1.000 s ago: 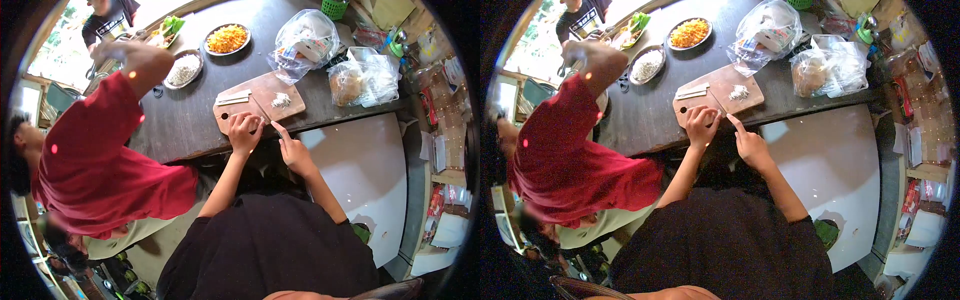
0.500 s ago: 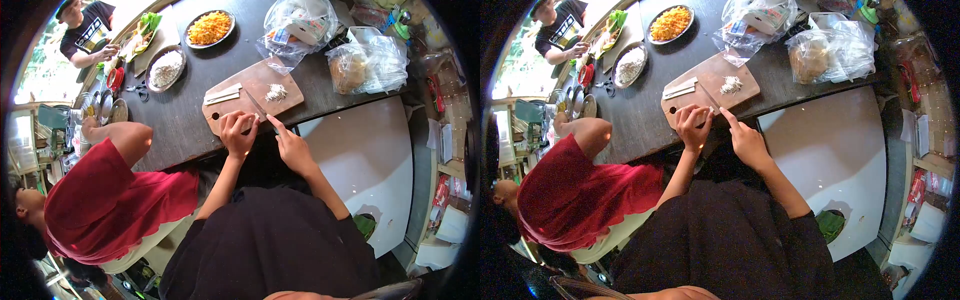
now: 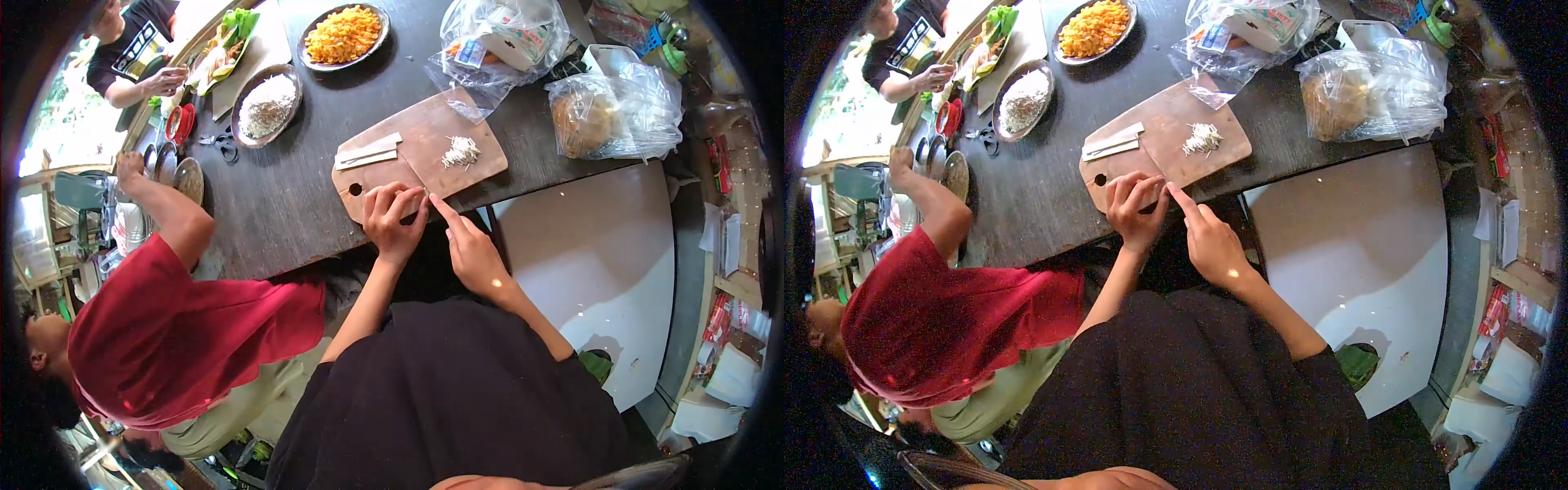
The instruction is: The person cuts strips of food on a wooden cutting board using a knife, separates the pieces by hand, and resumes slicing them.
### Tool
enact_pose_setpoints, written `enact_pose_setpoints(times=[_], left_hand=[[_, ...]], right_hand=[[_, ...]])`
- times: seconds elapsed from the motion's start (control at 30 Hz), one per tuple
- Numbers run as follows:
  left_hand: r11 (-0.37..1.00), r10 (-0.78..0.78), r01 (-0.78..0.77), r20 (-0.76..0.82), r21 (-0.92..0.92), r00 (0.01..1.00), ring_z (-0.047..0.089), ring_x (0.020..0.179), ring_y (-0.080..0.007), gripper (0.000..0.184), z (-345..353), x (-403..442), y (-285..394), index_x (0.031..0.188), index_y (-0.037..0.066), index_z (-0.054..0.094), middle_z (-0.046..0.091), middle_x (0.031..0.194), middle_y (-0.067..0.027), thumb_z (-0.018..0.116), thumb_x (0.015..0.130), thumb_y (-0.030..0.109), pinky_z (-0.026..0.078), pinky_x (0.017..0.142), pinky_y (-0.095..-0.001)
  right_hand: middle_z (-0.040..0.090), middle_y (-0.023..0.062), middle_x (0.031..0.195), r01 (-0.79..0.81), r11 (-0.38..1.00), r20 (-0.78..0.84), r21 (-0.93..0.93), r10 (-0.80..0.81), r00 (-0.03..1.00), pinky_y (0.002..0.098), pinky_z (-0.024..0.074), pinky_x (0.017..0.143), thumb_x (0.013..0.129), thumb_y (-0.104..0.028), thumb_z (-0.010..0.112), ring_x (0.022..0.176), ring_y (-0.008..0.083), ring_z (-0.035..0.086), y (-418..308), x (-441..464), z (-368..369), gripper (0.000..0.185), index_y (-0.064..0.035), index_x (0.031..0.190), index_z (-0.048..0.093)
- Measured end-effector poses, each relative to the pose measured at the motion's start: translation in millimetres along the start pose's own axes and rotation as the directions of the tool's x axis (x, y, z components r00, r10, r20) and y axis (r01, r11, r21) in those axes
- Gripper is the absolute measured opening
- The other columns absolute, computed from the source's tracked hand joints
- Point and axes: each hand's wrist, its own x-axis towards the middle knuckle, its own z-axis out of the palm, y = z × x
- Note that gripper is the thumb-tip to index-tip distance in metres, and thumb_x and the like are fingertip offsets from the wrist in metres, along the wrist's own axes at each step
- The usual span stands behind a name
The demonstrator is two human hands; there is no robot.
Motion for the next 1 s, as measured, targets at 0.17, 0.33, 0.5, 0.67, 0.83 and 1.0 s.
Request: enact_pose_setpoints(times=[0.17, 0.33, 0.5, 0.67, 0.83, 1.0], left_hand=[[1.0, -0.006, 0.006, 0.021, -0.008, 1.0, 0.058, 0.092, -0.0236, 0.021, -1, 0, 1, 0.088, 0.015, 0.073, 0.064, 0.093, 0.0, 0.082, 0.069, 0.013, 0.049, 0.079, -0.036], [1.0, -0.001, 0.001, 0.02, -0.01, 1.0, 0.058, 0.093, -0.0251, 0.021, 0, -2, -2, 0.087, 0.013, 0.072, 0.065, 0.094, -0.0004, 0.081, 0.068, 0.01, 0.048, 0.081, -0.0371], [1.0, 0.005, -0.005, 0.018, -0.011, 1.0, 0.058, 0.094, -0.0261, 0.021, 0, -3, -3, 0.087, 0.012, 0.072, 0.065, 0.095, -0.0007, 0.081, 0.067, 0.009, 0.048, 0.081, -0.0376], [1.0, 0.016, -0.016, 0.0, -0.009, 1.0, 0.057, 0.094, -0.0263, 0.021, 2, -2, -3, 0.086, 0.012, 0.072, 0.065, 0.095, -0.0007, 0.081, 0.068, 0.009, 0.048, 0.082, -0.0381], [1.0, -0.003, 0.004, 0.025, -0.023, 1.0, 0.057, 0.095, -0.0257, 0.021, 0, -1, -1, 0.086, 0.012, 0.071, 0.065, 0.095, -0.0006, 0.08, 0.068, 0.009, 0.046, 0.083, -0.038], [1.0, 0.0, 0.001, 0.03, -0.017, 1.0, 0.057, 0.094, -0.0251, 0.02, -2, 0, 0, 0.086, 0.012, 0.071, 0.065, 0.094, -0.0006, 0.081, 0.068, 0.009, 0.046, 0.084, -0.0369]], right_hand=[[0.059, 0.0238, 0.106, -0.085, 0.994, 0.069, -0.068, 0.09, 0.994, 0.0496, 0.0502, 0.076, 0.095, 0.0, 0.045, 0.088, 0.045, 0.061, -17, -4, -5, 0.061, -0.0176, 0.153, 0.036], [0.054, 0.019, 0.092, -0.105, 0.975, 0.062, -0.196, 0.119, 0.991, 0.051, 0.0509, 0.066, 0.094, 0.0, 0.047, 0.074, 0.0427, 0.062, -16, -10, 1, 0.065, -0.0226, 0.154, 0.035], [0.053, 0.0191, 0.091, -0.071, 0.967, 0.031, -0.244, 0.081, 0.996, 0.053, 0.0539, 0.064, 0.089, 0.001, 0.051, 0.068, 0.0418, 0.065, -11, -13, 4, 0.077, -0.0283, 0.156, 0.029], [0.053, 0.0198, 0.091, -0.078, 0.967, 0.042, -0.242, 0.091, 0.995, 0.0536, 0.0544, 0.064, 0.088, 0.002, 0.051, 0.069, 0.0431, 0.065, -10, -14, 4, 0.077, -0.0278, 0.156, 0.029], [0.053, 0.0199, 0.091, -0.067, 0.972, 0.032, -0.223, 0.076, 0.997, 0.054, 0.0542, 0.064, 0.088, 0.002, 0.05, 0.069, 0.0433, 0.064, -11, -15, 2, 0.077, -0.0267, 0.156, 0.029], [0.053, 0.0201, 0.09, -0.053, 0.975, 0.036, -0.218, 0.063, 0.997, 0.0538, 0.054, 0.064, 0.088, 0.002, 0.05, 0.068, 0.0435, 0.063, -10, -17, 4, 0.076, -0.0263, 0.156, 0.029]])
